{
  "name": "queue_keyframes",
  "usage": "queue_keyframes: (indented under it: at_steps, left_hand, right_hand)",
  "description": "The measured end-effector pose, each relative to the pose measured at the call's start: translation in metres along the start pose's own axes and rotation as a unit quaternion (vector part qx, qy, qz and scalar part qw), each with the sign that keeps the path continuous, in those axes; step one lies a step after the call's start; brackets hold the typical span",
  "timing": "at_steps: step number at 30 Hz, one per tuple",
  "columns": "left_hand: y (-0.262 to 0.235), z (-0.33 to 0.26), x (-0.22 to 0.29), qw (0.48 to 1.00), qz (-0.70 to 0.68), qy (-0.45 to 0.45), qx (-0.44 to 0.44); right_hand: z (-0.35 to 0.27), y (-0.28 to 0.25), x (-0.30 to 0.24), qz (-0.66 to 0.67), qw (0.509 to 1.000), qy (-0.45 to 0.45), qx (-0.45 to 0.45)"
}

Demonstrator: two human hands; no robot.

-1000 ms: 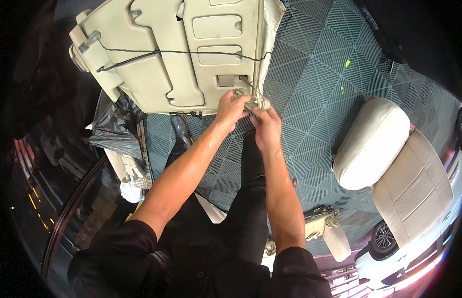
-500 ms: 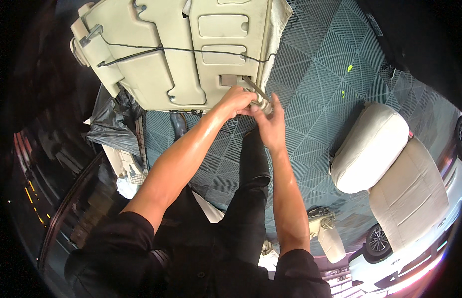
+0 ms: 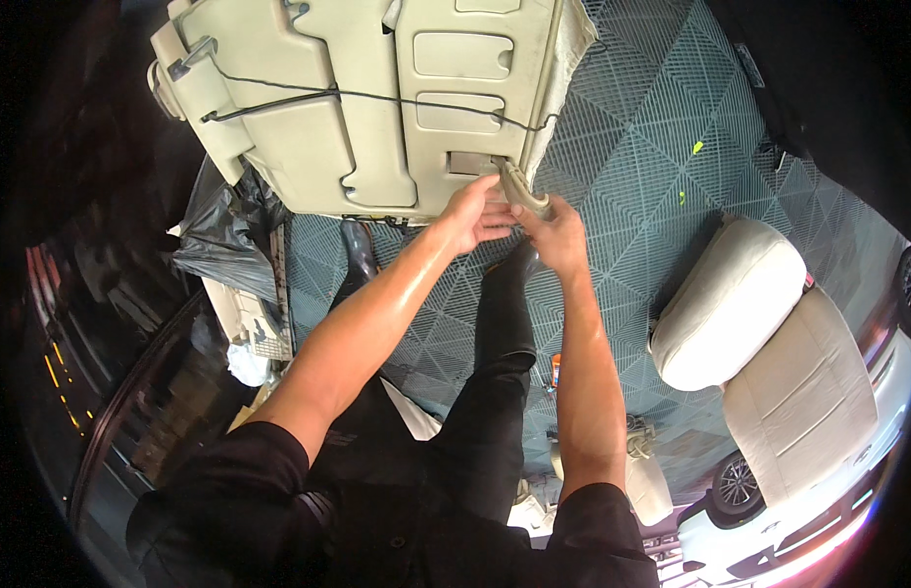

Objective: The person works on a beige car seat frame placed on a patterned floor mat. They attach a seatbelt buckle mechanism to the frame, thread a black cable through the seat structure, and manipulate various components of the seat assembly.

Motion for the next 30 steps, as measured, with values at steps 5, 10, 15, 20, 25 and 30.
queue_keyframes:
  at_steps: [5, 10, 15, 20, 25, 30]
  left_hand:
    - [0.015, 0.000, -0.022, 0.980, -0.197, 0.002, 0.011]
    - [0.012, 0.001, -0.021, 0.981, -0.157, 0.064, 0.095]
    - [0.013, -0.012, -0.008, 0.992, -0.047, 0.100, 0.067]
    - [0.007, -0.001, 0.007, 0.972, 0.193, 0.125, 0.047]
    - [-0.010, 0.012, 0.022, 0.943, 0.310, 0.119, 0.021]
    - [-0.034, 0.029, 0.037, 0.888, 0.438, 0.137, -0.040]
  right_hand:
    - [0.001, -0.011, 0.002, -0.051, 0.999, -0.017, -0.001]
    - [-0.013, -0.003, -0.014, -0.226, 0.943, -0.206, 0.130]
    - [-0.024, 0.011, -0.011, -0.223, 0.941, -0.209, 0.146]
    - [-0.037, 0.037, -0.016, -0.275, 0.927, -0.183, 0.178]
    - [-0.044, 0.052, -0.012, -0.206, 0.946, -0.203, 0.148]
    - [-0.028, 0.050, 0.007, -0.044, 0.976, -0.194, 0.094]
Point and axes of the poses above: each hand's wrist, its own z-axis towards the middle knuckle, its own y-axis out of the palm, x = y × z, the point moved 3 cm from there along z, towards the middle knuckle, and after that the axes turned 13 degrees about y, right-handed, at the moved point
